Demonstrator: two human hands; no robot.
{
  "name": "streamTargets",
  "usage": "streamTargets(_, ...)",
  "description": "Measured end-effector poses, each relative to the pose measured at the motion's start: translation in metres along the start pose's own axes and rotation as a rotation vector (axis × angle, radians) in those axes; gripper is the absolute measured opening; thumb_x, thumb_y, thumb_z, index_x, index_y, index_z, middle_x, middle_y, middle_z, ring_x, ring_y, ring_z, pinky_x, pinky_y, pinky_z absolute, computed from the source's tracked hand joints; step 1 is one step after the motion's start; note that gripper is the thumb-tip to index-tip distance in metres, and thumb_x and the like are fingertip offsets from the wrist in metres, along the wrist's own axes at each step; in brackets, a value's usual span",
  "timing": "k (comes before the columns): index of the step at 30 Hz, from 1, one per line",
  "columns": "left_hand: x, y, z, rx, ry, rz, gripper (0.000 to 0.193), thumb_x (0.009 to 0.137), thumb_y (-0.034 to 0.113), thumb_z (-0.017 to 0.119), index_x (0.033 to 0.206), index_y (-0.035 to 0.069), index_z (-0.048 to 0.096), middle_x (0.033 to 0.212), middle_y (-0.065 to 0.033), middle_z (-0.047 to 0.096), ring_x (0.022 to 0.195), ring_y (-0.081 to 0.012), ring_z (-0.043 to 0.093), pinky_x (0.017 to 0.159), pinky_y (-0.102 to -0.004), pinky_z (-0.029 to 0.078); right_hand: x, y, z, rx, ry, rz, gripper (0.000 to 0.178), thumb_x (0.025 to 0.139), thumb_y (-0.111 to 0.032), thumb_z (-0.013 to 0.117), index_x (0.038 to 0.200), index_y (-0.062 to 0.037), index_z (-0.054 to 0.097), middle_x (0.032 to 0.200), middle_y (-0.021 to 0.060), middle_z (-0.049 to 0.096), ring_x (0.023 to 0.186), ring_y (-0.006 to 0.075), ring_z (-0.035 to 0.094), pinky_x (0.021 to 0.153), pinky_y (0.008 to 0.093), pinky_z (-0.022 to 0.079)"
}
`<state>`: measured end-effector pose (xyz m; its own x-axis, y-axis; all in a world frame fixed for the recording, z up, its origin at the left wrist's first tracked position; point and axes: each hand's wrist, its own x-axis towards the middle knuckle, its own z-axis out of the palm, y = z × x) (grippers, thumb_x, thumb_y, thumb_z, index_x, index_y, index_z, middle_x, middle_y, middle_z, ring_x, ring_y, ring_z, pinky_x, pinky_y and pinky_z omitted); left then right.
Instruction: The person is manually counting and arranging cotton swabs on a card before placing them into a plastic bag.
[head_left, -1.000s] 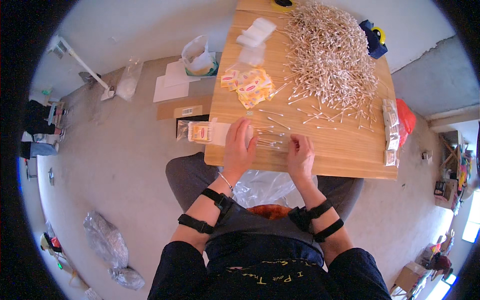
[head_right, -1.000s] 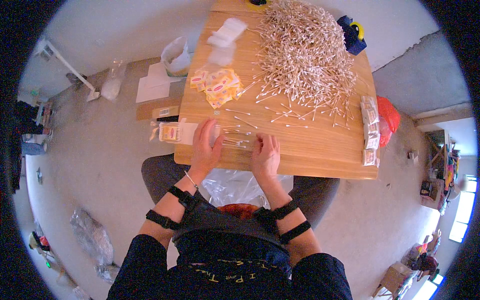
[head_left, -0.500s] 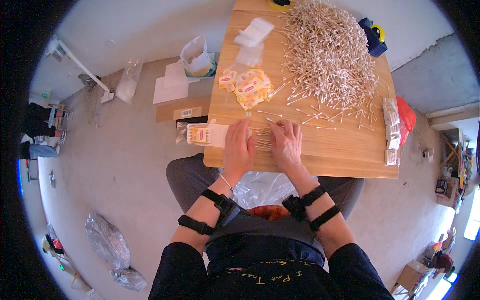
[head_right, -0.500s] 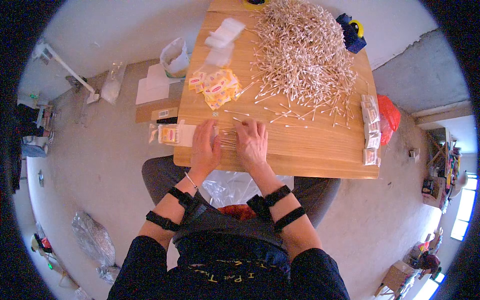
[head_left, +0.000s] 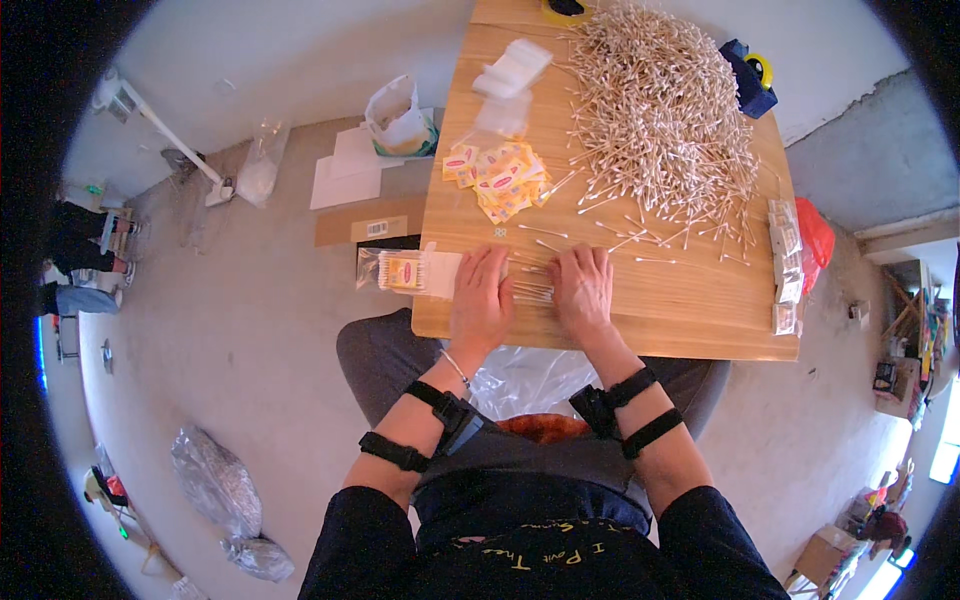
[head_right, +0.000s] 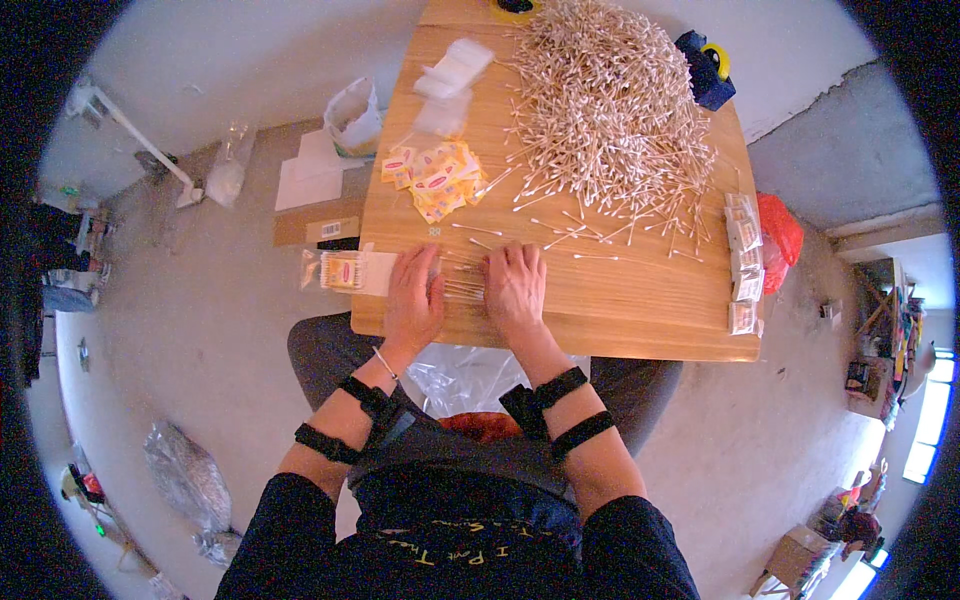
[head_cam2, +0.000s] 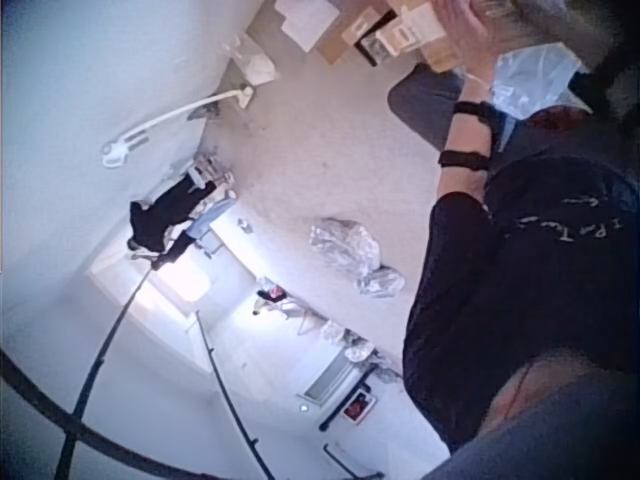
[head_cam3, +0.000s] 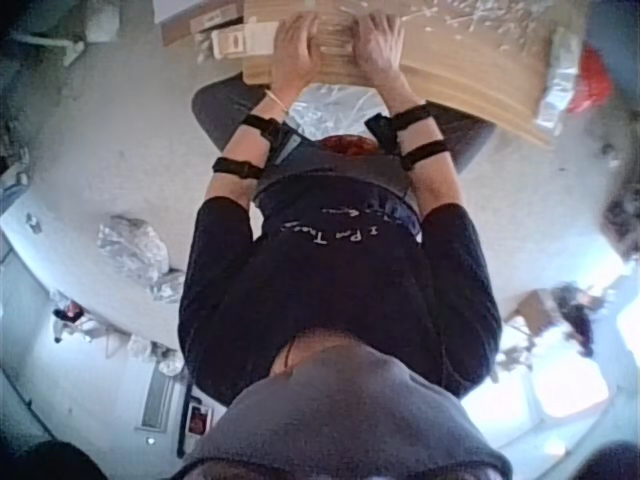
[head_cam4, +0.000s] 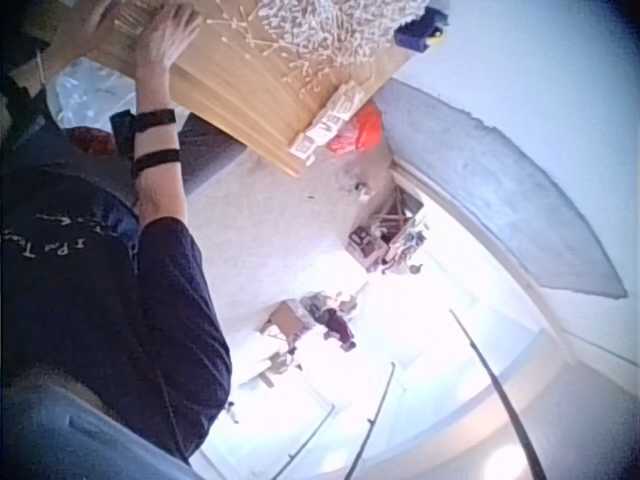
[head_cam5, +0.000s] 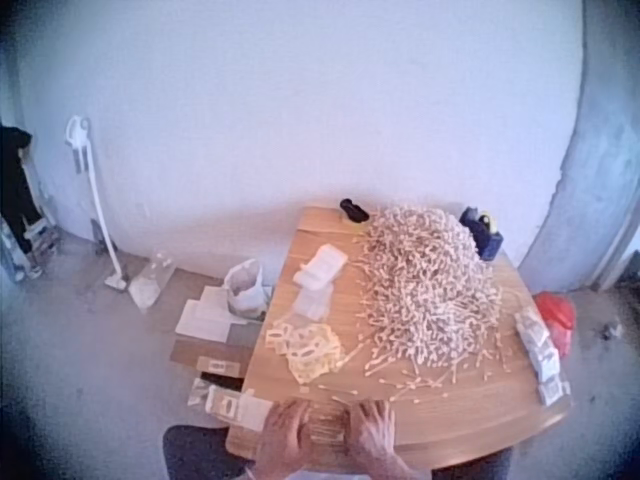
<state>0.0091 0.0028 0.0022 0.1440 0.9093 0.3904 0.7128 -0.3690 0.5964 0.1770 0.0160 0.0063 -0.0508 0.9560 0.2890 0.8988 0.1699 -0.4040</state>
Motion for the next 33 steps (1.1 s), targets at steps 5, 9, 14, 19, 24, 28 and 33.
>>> streamTargets(5, 0.000, 0.001, -0.002, 0.007, -0.024, -0.026, 0.041, 0.087, 0.010, 0.051, 0.126, 0.000, 0.049, 0.122, -0.0194, 0.056, 0.121, -0.0358, 0.047, 0.108, -0.0492, 0.031, -0.002, -0.003, -0.009, 0.061, 0.059, -0.020, 0.014, 0.078, -0.012, 0.067, 0.092, -0.0111, 0.066, 0.096, 0.0064, 0.058, 0.094, 0.0297, 0.052, 0.080, 0.0422, 0.043)
streamTargets(9, 0.001, 0.001, -0.002, 0.006, -0.028, -0.016, 0.042, 0.087, 0.009, 0.051, 0.127, -0.001, 0.048, 0.122, -0.0200, 0.055, 0.121, -0.0360, 0.047, 0.108, -0.0492, 0.031, -0.004, 0.003, -0.007, 0.079, 0.049, -0.082, 0.017, 0.076, -0.011, 0.068, 0.093, -0.0120, 0.066, 0.094, 0.0054, 0.058, 0.094, 0.0289, 0.052, 0.081, 0.0420, 0.043)
streamTargets(14, 0.000, 0.000, -0.001, -0.019, -0.032, -0.032, 0.048, 0.087, 0.008, 0.050, 0.133, -0.002, 0.041, 0.127, -0.0222, 0.051, 0.121, -0.0382, 0.046, 0.107, -0.0483, 0.032, -0.004, 0.000, 0.001, 0.108, 0.048, -0.077, 0.019, 0.075, -0.011, 0.069, 0.094, -0.0121, 0.066, 0.098, 0.0058, 0.058, 0.096, 0.0294, 0.052, 0.082, 0.0424, 0.043)
streamTargets(19, -0.007, 0.001, 0.000, -0.165, 0.109, -0.129, 0.049, 0.090, 0.006, 0.049, 0.136, -0.004, 0.035, 0.131, -0.0255, 0.046, 0.122, -0.0417, 0.044, 0.105, -0.0451, 0.035, 0.001, -0.009, -0.005, 0.117, 0.046, -0.012, 0.017, 0.076, -0.012, 0.068, 0.093, -0.0120, 0.067, 0.103, 0.0075, 0.057, 0.101, 0.0312, 0.049, 0.086, 0.0441, 0.041)
streamTargets(24, -0.008, -0.002, 0.000, -0.179, 0.135, -0.135, 0.048, 0.091, 0.006, 0.048, 0.137, -0.004, 0.034, 0.133, -0.0254, 0.046, 0.123, -0.0416, 0.044, 0.104, -0.0441, 0.036, -0.005, -0.010, -0.002, 0.080, -0.002, -0.071, 0.018, 0.076, -0.011, 0.067, 0.095, -0.0122, 0.066, 0.104, 0.0070, 0.057, 0.102, 0.0310, 0.049, 0.086, 0.0447, 0.040)
streamTargets(28, -0.007, -0.002, -0.002, -0.174, 0.075, -0.122, 0.048, 0.091, 0.006, 0.047, 0.137, -0.004, 0.035, 0.133, -0.0250, 0.046, 0.122, -0.0410, 0.045, 0.104, -0.0439, 0.037, -0.001, -0.016, -0.007, 0.139, 0.034, -0.032, 0.019, 0.077, -0.010, 0.066, 0.096, -0.0121, 0.067, 0.105, 0.0069, 0.057, 0.103, 0.0312, 0.049, 0.088, 0.0451, 0.040)
streamTargets(33, -0.004, 0.002, -0.003, -0.165, 0.012, -0.132, 0.050, 0.089, 0.006, 0.047, 0.136, -0.004, 0.036, 0.132, -0.0250, 0.046, 0.123, -0.0405, 0.044, 0.104, -0.0443, 0.036, 0.027, -0.001, 0.002, 0.085, 0.092, -0.024, 0.019, 0.079, -0.012, 0.065, 0.098, -0.0122, 0.066, 0.106, 0.0069, 0.056, 0.103, 0.0316, 0.049, 0.088, 0.0451, 0.039)
